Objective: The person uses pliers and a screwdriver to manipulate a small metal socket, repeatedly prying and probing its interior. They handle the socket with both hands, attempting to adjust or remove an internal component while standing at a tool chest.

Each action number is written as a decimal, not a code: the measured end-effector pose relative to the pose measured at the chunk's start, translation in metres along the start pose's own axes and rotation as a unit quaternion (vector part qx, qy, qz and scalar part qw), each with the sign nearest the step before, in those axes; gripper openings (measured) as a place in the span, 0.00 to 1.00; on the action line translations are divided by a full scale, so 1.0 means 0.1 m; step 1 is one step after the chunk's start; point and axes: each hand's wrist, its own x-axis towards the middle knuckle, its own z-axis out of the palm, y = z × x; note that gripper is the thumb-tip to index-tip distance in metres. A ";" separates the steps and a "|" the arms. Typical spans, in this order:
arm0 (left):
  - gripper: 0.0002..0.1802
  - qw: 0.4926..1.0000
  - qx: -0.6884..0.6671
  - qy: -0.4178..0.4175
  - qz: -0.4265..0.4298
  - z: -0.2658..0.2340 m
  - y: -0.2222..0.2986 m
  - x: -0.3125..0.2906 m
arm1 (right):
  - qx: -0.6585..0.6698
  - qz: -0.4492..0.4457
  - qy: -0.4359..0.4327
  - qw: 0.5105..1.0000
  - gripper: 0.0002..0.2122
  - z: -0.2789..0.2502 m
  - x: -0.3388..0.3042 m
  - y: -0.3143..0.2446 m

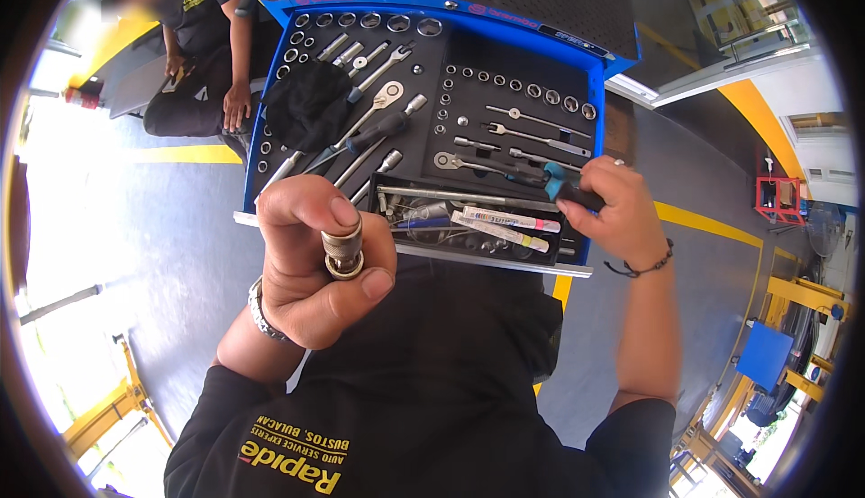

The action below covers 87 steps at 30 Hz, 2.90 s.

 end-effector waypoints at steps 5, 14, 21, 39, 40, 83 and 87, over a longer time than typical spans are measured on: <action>0.29 0.998 -0.025 -0.048 -0.005 0.07 0.02 0.04 | 0.054 -0.145 0.047 0.987 0.17 -0.39 -0.17 -0.49; 0.27 0.992 -0.053 -0.116 0.007 0.22 0.14 0.01 | -0.027 -0.167 0.001 0.986 0.15 -0.76 -0.19 -0.92; 0.23 0.991 0.002 -0.127 0.032 0.28 0.30 0.04 | -0.048 -0.201 0.014 0.978 0.14 -0.79 -0.20 -0.98; 0.21 0.989 -0.014 -0.148 -0.014 0.33 0.36 -0.25 | -0.080 -0.207 0.009 0.975 0.19 -0.56 -0.51 -1.12; 0.21 0.989 -0.013 -0.145 -0.019 0.33 0.36 -0.28 | -0.082 -0.210 0.010 0.974 0.21 -0.53 -0.54 -1.13; 0.15 0.951 -0.043 -0.242 -0.187 0.07 0.21 -1.05 | -0.006 -0.134 -0.174 0.975 0.15 0.13 -0.94 -1.50; 0.14 0.952 -0.044 -0.242 -0.180 0.07 0.20 -1.07 | -0.014 -0.125 -0.186 0.974 0.15 0.13 -0.97 -1.54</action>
